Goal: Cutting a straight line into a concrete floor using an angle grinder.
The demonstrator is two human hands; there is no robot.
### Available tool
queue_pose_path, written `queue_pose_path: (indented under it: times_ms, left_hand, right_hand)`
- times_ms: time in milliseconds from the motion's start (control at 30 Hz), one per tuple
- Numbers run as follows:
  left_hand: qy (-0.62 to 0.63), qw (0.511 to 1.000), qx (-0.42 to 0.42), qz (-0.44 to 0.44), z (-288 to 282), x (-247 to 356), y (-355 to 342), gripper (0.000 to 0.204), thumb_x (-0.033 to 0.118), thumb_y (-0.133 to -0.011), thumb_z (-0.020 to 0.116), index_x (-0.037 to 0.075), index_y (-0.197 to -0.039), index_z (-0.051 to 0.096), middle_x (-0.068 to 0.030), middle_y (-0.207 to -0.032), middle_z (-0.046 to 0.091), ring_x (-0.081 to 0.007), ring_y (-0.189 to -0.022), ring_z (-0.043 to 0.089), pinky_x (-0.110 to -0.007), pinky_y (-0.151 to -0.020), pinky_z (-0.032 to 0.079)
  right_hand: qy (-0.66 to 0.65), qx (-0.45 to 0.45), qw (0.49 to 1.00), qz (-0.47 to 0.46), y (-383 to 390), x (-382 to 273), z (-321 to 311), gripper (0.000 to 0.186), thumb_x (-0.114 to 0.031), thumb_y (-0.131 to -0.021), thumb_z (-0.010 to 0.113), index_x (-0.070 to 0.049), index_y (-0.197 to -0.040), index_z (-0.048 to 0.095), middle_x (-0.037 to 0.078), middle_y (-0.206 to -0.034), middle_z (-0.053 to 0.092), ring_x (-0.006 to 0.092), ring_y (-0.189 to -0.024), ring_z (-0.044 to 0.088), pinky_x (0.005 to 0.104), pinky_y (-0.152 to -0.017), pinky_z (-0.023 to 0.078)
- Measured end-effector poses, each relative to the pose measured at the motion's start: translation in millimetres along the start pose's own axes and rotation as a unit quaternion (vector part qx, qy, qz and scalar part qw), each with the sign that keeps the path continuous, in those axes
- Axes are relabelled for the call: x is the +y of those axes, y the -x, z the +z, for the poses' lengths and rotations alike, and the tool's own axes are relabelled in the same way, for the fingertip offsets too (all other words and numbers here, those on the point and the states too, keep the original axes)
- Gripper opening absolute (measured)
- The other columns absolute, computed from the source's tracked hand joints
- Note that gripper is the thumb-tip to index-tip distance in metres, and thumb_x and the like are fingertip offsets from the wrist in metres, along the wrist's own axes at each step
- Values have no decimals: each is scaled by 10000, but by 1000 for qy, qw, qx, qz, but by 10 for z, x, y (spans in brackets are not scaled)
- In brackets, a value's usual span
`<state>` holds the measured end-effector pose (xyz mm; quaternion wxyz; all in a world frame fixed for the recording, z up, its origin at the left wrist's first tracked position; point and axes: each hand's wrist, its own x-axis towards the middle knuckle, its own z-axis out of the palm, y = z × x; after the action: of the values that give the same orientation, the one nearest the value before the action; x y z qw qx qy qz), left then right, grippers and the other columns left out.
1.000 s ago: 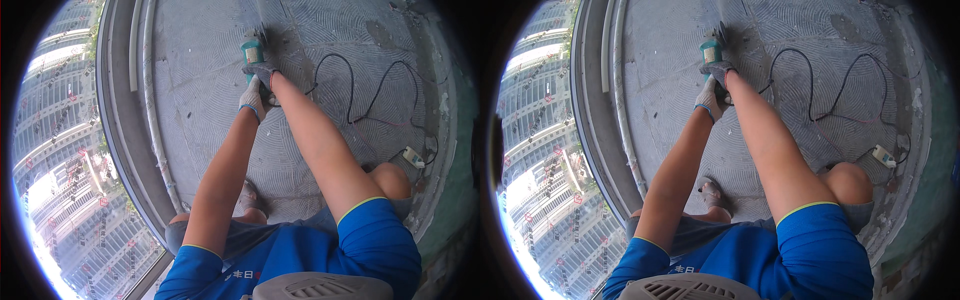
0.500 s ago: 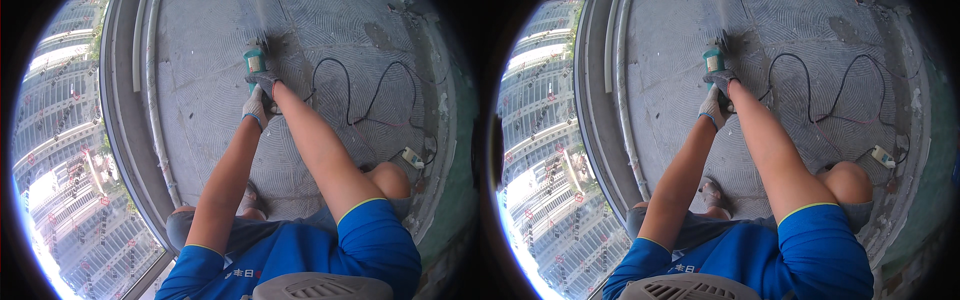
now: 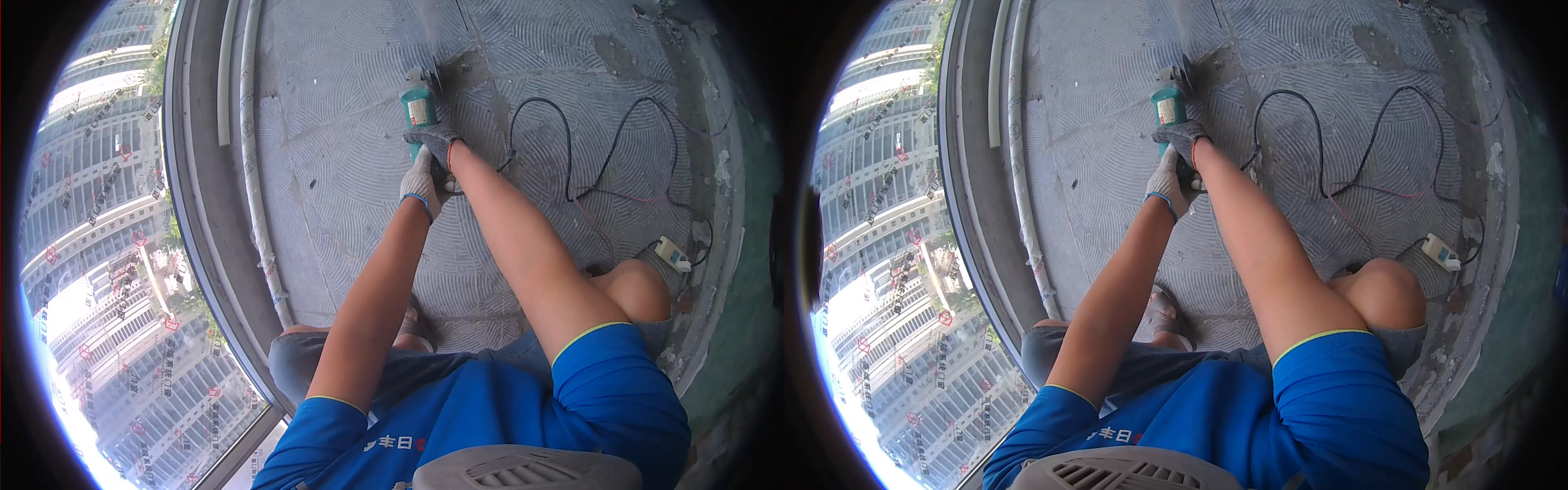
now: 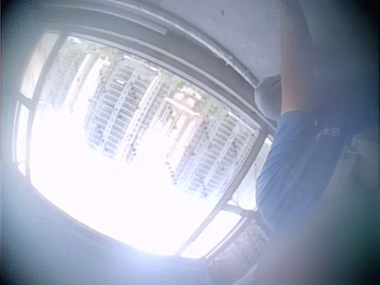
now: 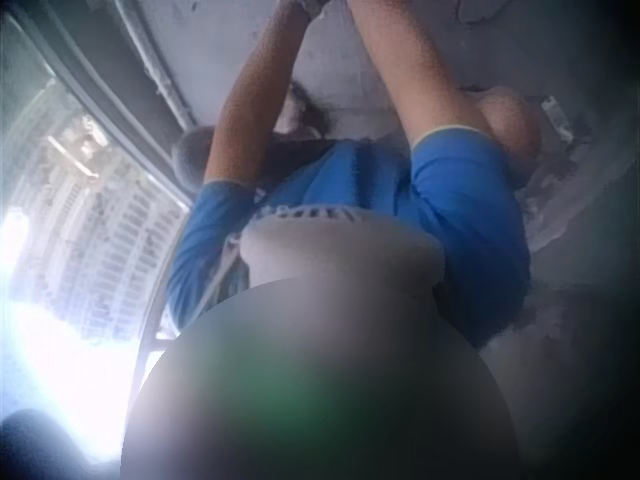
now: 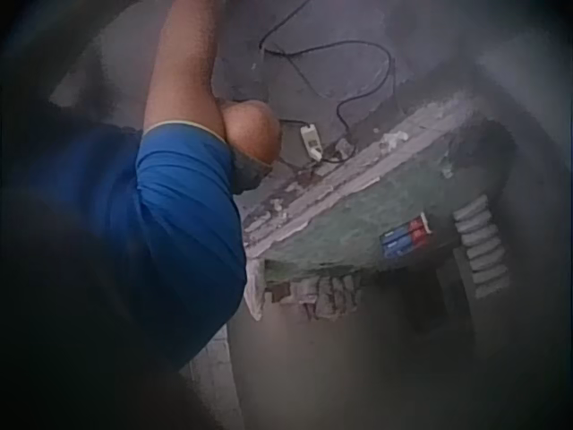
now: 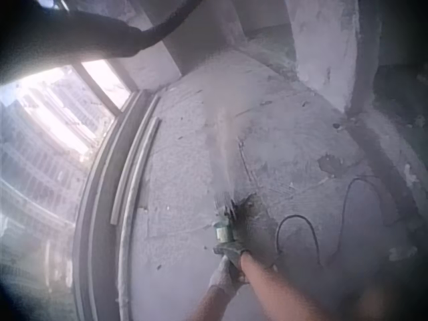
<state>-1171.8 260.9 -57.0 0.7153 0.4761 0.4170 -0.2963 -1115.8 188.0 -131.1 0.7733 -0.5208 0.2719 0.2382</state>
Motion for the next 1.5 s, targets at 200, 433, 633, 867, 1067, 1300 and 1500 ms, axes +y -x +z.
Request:
queue_pose_path:
  times_ms: [200,433,633,867,1067,1300,1500]
  left_hand:
    - [-5,1000,-4,-2,-89,-72,16,347,456,-945,565,111,-979,584,-33,-782,635,-156,-565,555,-276,-469,451]
    - [-19,1000,-5,3,-85,-95,67,377,488,-940,545,115,-968,584,-37,-773,608,-153,-565,555,-303,-492,466]
    - [-24,1000,16,-4,-105,-137,104,374,494,-935,551,122,-953,583,-34,-757,607,-156,-528,543,-306,-482,463]
    - [-31,1000,6,-4,-203,-211,88,359,488,-934,557,130,-947,573,-26,-742,593,-148,-526,539,-298,-483,463]
    - [-26,1000,-10,-2,-302,-291,91,365,496,-930,560,131,-922,581,-20,-730,589,-140,-553,546,-289,-476,455]
    - [-22,1000,5,-5,-297,-341,179,377,497,-933,556,121,-926,589,-23,-731,593,-140,-554,544,-285,-476,454]
    - [-8,1000,-2,-16,-325,-371,237,328,458,-956,537,136,-986,591,-9,-789,635,-139,-569,535,-273,-470,423]
  right_hand:
    - [40,15,999,-3,18,72,-2,489,-276,-688,837,-8,-1062,670,132,-964,696,216,-826,658,368,-770,523]
    - [25,13,999,-25,90,112,10,506,-278,-686,837,-4,-1074,663,133,-957,694,216,-850,656,371,-785,524]
    - [42,20,999,-17,198,111,16,491,-266,-685,832,-13,-1072,664,117,-964,691,209,-844,651,364,-795,518]
    - [27,29,999,-37,326,114,41,450,-224,-673,834,-18,-1038,669,107,-933,689,200,-826,645,357,-777,514]
    - [42,36,998,-31,453,119,62,449,-216,-675,831,-20,-1042,665,109,-945,684,200,-843,643,359,-789,508]
    - [19,61,995,-73,518,184,87,512,-151,-636,846,-35,-1094,648,107,-1014,676,211,-928,632,362,-852,497]
    - [30,49,998,-11,570,184,84,515,-137,-624,847,-40,-1089,647,100,-1019,672,209,-940,626,366,-854,498]
